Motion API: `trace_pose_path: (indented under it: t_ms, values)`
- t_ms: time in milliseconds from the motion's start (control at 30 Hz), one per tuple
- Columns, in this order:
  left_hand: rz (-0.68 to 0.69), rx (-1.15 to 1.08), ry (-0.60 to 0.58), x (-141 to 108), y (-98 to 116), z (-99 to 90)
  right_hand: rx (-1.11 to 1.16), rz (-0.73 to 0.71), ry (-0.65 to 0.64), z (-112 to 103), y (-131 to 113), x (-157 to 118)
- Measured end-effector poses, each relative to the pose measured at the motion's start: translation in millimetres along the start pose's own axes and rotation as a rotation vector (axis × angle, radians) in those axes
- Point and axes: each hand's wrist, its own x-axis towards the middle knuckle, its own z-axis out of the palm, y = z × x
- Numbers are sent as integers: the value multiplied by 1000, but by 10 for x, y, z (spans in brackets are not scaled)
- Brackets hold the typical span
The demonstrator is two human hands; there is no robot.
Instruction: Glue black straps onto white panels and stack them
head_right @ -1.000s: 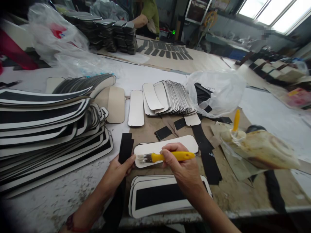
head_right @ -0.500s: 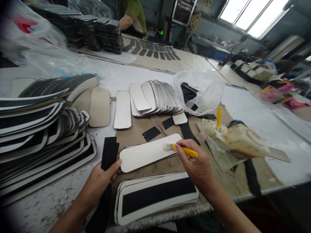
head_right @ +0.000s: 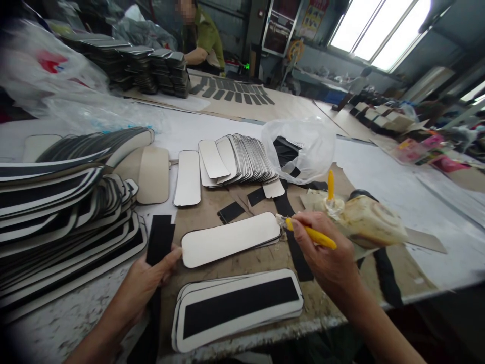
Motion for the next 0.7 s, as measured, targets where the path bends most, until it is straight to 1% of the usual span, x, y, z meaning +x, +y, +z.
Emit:
trace_pose_path:
  t_ms: [67, 100, 133, 200, 300, 367, 400, 467, 567, 633, 667, 700]
  values:
    - [18, -19, 50, -65, 108, -59, -7, 4, -1, -48, -69, 40]
    - [21, -60, 47, -120, 178, -84, 2, -16, -12, -57, -109, 67]
    - [20, -116, 17, -190, 255, -101, 22, -47, -24, -52, -151, 97]
    - [-1, -261, -100, -349, 414, -103, 83, -125, -61, 6, -253, 163]
    - [-25, -400, -269, -565, 601, -31, 220, -255, -150, 183, -464, 245]
    - [-23, -439, -331, -666, 668, 37, 319, -291, -220, 311, -631, 265]
    - [-17, -448, -341, -703, 687, 70, 373, -270, -272, 369, -712, 261]
    - [1, -450, -348, -756, 703, 128, 494, -162, -402, 468, -859, 229]
    - [19, -380, -419, -789, 706, 194, 749, 110, -618, 584, -1028, 144]
    - [24, -314, -473, -790, 709, 232, 992, 296, -763, 643, -1101, 87]
    - [30, -294, -471, -788, 710, 252, 1096, 362, -817, 665, -1122, 64]
    - [37, -292, -455, -785, 709, 273, 1159, 398, -843, 682, -1130, 47]
